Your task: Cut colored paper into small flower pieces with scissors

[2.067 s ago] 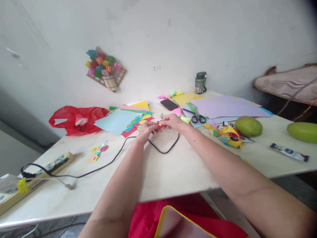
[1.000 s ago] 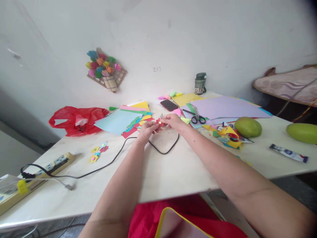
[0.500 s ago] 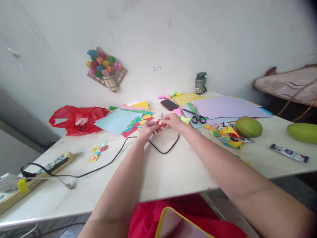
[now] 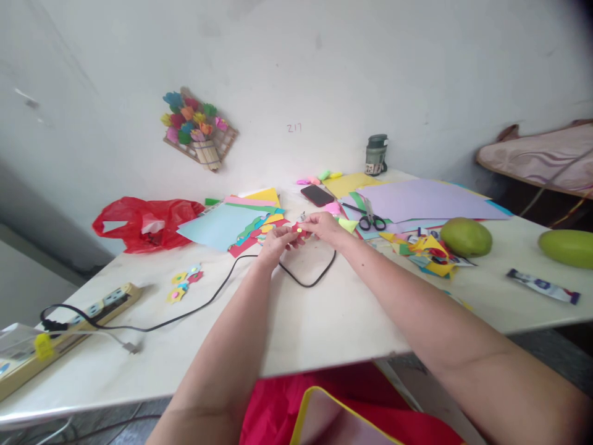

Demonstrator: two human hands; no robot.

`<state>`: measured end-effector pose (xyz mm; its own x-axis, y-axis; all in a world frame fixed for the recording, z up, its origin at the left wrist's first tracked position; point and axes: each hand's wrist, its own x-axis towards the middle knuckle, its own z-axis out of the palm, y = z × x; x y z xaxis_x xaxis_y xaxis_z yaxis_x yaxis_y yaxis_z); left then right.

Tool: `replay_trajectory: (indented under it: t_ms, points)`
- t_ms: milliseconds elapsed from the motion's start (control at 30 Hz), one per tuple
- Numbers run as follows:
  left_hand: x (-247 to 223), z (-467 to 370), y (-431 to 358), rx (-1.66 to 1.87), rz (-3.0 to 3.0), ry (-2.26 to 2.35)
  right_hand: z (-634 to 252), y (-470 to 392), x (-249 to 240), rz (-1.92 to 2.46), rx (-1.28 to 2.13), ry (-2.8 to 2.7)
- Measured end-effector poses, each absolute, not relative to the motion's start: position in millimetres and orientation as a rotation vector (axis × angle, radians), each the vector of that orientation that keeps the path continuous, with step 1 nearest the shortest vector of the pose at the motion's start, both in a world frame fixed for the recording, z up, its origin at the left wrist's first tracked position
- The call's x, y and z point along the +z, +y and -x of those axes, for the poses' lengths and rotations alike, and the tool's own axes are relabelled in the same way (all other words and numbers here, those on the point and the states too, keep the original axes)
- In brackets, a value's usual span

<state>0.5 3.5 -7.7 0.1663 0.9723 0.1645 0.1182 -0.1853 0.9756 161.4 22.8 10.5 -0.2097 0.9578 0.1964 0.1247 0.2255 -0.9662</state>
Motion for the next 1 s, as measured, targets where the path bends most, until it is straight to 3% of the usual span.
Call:
replay_trajectory:
  t_ms: [1000]
  points:
    - [-9.3,-0.3,5.2,1.186,-1.495,1.103,-159.9,22.0,7.1,1.035,1.22,-1.5]
